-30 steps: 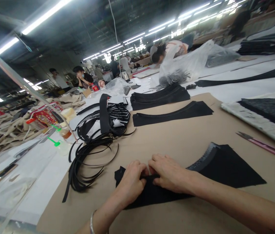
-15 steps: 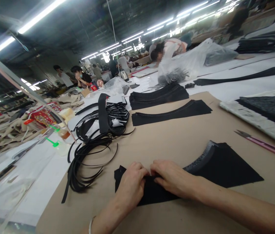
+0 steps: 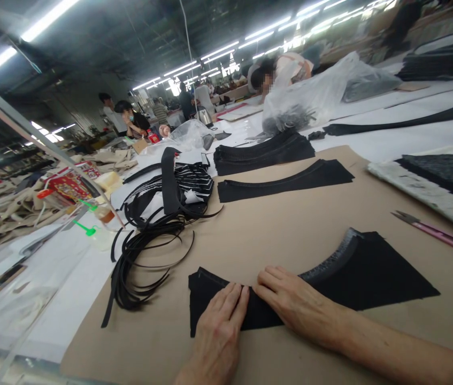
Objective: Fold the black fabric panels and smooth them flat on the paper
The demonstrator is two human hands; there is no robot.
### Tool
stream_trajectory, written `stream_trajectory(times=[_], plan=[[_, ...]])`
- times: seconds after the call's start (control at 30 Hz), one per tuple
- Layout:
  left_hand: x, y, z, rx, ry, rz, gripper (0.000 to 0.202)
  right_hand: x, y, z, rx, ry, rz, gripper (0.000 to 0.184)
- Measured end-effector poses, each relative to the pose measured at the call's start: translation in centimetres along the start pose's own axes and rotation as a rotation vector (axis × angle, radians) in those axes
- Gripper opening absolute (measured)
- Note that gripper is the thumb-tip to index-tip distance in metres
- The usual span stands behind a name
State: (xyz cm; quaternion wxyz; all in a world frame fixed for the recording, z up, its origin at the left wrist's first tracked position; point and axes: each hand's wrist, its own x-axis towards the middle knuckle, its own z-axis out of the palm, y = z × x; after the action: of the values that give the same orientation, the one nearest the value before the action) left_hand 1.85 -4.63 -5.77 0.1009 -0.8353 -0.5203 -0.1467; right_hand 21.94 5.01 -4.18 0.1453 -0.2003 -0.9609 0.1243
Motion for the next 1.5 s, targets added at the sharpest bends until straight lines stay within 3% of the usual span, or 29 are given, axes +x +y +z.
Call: stream_trajectory(times=[0.13,0.23,0.33,0.4,0.53,0.7,0.8,0.97,1.03,1.2,1.33,1.5], plan=[[0.0,-0.4,-0.9,-0.104,-0.056,-0.029,0.057,0.3,0.8,-1.9,0.187,-0.083,0.132,0.024],[0.9,-0.3,-2.1,-0.231,-0.096,-0.202,0.042,0.4,1.7,-3.2,0.292,-0.158,0.256,0.038],[2.9,0.5,-2.9,-0.329,-0.122,-0.426,0.026,0.5,2.3,-3.7,0.331,-0.227,0.287,0.024],[4.4,1.2,-3.0,-0.391,-0.148,-0.492,0.028,0.5,2.3,-3.8,0.333,-0.226,0.291,0.016],[6.6,2.3,-2.4,-0.504,-0.198,-0.441,0.035,0.0,2.0,-3.8,0.327,-0.199,0.277,0.011],[6.1,3.2,-1.5,-0.410,-0.178,-0.393,0.033,-1.1,2.0,-3.4,0.301,-0.117,0.150,0.012],[4.9,3.9,-0.7,-0.292,-0.109,-0.304,0.030,-1.7,2.1,-2.9,0.249,-0.076,0.089,0.015],[2.2,4.7,0.6,0.022,0.174,-0.040,0.044,-2.4,2.2,-1.9,0.034,-0.042,-0.067,0.018],[1.3,4.6,0.7,0.052,0.186,0.009,0.049,-2.6,2.2,-1.7,-0.020,-0.027,-0.107,0.018],[0.7,3.9,0.5,-0.047,0.169,-0.006,0.045,-3.0,2.4,-2.0,-0.038,-0.026,-0.119,0.017],[0.8,3.9,0.1,-0.138,0.211,-0.064,0.037,-3.1,2.8,-3.4,0.081,-0.079,-0.010,0.007],[1.7,4.6,-1.5,-0.288,0.162,-0.205,0.028,-3.1,3.1,-5.0,0.175,-0.171,0.128,0.013]])
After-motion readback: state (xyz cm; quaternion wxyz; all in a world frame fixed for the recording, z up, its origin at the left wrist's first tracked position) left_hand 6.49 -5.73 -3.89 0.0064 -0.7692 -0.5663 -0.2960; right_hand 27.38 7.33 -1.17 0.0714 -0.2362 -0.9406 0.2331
